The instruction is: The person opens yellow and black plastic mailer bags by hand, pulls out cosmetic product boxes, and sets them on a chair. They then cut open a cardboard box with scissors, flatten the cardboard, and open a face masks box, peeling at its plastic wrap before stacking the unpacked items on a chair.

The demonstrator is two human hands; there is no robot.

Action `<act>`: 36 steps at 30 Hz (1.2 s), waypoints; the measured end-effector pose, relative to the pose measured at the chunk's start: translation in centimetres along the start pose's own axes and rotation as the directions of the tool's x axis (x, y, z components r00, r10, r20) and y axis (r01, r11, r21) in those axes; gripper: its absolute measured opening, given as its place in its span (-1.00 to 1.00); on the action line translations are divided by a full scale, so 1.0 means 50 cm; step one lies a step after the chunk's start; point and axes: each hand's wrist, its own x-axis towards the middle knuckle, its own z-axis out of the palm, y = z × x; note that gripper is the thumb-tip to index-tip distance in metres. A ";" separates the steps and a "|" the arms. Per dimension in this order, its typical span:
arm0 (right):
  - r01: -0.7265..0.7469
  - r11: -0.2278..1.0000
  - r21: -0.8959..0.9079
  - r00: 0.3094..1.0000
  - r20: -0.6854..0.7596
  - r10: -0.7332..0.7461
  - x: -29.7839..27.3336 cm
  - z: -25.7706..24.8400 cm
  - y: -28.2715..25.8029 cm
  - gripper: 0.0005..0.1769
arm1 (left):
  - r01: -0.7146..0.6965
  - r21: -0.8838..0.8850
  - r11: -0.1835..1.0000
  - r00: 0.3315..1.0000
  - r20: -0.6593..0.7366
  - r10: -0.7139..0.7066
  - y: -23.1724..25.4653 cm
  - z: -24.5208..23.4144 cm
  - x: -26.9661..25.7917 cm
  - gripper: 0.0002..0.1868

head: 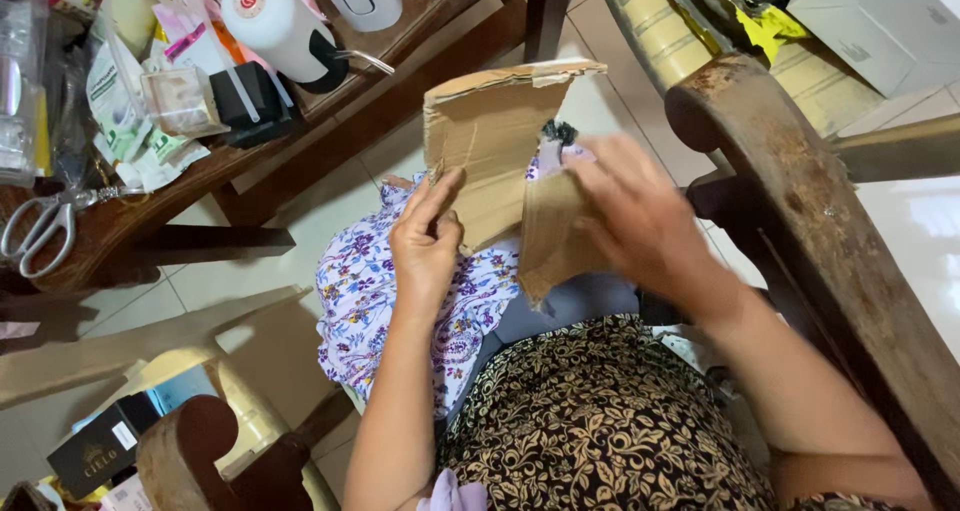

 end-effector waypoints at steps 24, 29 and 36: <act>-0.493 0.462 0.738 0.860 0.332 0.387 0.015 -0.002 0.041 -0.44 | -0.318 -0.028 0.948 0.948 0.004 0.319 0.028 0.000 0.003 -0.82; -0.800 0.268 0.537 0.574 0.552 0.605 0.026 0.051 0.064 -0.62 | -0.180 0.027 0.983 0.982 -0.047 0.181 0.042 0.016 -0.023 -0.75; -0.258 0.872 0.416 0.959 0.004 0.282 0.029 0.000 -0.010 -0.48 | 0.091 0.212 0.973 0.989 -0.137 -0.062 0.011 0.037 -0.001 -0.72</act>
